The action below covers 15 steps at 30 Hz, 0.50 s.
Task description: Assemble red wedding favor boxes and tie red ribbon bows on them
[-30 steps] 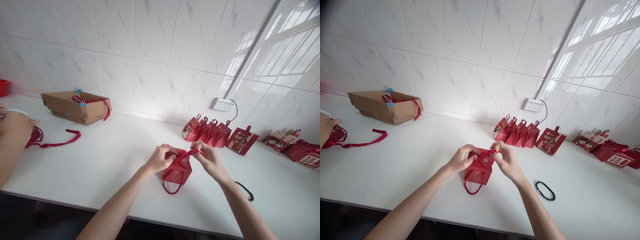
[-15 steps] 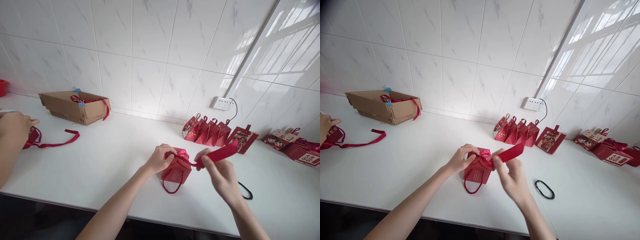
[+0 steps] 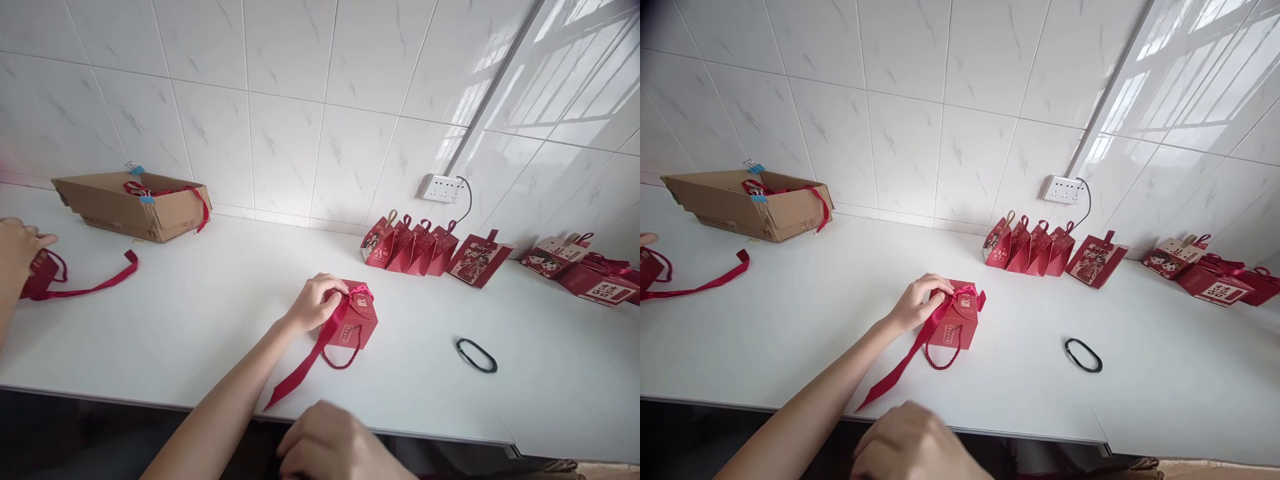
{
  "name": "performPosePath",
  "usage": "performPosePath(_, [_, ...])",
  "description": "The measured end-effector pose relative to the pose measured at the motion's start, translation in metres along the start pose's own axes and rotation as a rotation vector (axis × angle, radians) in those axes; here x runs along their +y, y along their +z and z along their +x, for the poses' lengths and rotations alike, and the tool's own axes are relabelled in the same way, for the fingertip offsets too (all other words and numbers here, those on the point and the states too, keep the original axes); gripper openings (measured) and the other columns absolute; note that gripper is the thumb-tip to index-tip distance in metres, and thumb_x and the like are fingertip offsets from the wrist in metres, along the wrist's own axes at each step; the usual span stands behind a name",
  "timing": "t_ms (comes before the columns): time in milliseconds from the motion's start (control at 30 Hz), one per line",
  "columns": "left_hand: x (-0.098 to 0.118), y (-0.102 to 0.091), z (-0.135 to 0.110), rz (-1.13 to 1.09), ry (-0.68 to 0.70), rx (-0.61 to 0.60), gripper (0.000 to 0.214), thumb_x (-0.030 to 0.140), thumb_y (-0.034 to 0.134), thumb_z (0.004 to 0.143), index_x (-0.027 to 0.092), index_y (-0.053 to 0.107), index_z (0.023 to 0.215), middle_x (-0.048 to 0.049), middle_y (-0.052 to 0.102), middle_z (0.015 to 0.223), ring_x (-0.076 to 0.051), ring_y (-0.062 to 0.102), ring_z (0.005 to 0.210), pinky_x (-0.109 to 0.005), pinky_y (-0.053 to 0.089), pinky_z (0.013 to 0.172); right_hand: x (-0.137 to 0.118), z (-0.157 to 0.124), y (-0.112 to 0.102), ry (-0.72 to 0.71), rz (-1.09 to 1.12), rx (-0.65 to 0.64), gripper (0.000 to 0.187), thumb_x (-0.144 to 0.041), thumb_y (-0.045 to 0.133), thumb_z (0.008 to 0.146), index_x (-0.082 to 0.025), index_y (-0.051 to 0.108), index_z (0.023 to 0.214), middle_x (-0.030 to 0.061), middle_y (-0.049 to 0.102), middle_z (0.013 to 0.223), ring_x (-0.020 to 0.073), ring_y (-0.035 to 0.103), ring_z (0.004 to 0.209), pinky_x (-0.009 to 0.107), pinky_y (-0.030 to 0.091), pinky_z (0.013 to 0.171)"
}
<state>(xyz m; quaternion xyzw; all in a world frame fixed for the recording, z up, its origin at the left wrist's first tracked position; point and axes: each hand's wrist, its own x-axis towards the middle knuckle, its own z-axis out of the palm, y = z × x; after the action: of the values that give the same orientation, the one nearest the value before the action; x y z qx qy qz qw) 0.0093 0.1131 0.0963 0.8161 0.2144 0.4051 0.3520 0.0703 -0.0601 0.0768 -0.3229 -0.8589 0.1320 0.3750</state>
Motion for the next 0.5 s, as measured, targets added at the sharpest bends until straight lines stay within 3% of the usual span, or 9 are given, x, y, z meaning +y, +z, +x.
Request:
performPosePath(100, [-0.001,0.001,0.0,-0.002,-0.003,0.005,0.022,0.013,0.046,0.078,0.02,0.067,0.082,-0.0038,0.069,0.092,-0.019,0.06,0.096,-0.037,0.047,0.091,0.017,-0.015,-0.024,0.233,-0.081,0.282,0.016,-0.016,0.043,0.089,-0.018,0.051,0.076,0.001,0.058,0.069,0.01,0.053,0.064,0.019,0.045,0.06])
performPosePath(200, [-0.001,0.001,0.0,-0.004,-0.005,0.003,0.023,0.012,0.046,0.078,0.02,0.067,0.082,-0.0039,0.069,0.093,-0.019,0.059,0.098,-0.038,0.045,0.093,0.039,-0.036,-0.042,0.508,-0.193,0.512,0.032,-0.024,0.035,0.091,-0.021,0.029,0.06,-0.004,0.032,0.053,0.0081,0.032,0.047,0.02,0.029,0.043])
performPosePath(267, [-0.002,0.0,0.0,-0.003,-0.003,-0.003,0.023,0.012,0.046,0.078,0.02,0.067,0.082,-0.0039,0.069,0.093,-0.019,0.059,0.098,-0.037,0.045,0.093,0.052,-0.049,-0.043,0.681,-0.21,0.498,0.035,-0.031,0.033,0.09,-0.022,0.019,0.059,-0.0056,0.02,0.052,0.0077,0.022,0.046,0.021,0.022,0.04])
performPosePath(333, [-0.002,0.0,-0.001,-0.006,-0.002,-0.007,0.023,0.012,0.046,0.078,0.019,0.067,0.082,-0.0041,0.069,0.092,-0.019,0.059,0.097,-0.037,0.045,0.092,0.059,-0.056,-0.039,0.751,-0.205,0.412,0.036,-0.034,0.033,0.089,-0.022,0.016,0.059,-0.0059,0.017,0.053,0.0078,0.019,0.047,0.022,0.02,0.04])
performPosePath(500, [-0.001,0.001,-0.001,-0.01,-0.009,0.007,0.023,0.012,0.046,0.078,0.02,0.067,0.082,-0.004,0.069,0.092,-0.019,0.06,0.097,-0.036,0.045,0.092,0.062,-0.054,-0.027,0.659,-0.309,0.223,0.035,-0.033,0.033,0.089,-0.021,0.019,0.059,-0.0063,0.023,0.05,0.0081,0.02,0.046,0.021,0.023,0.042])
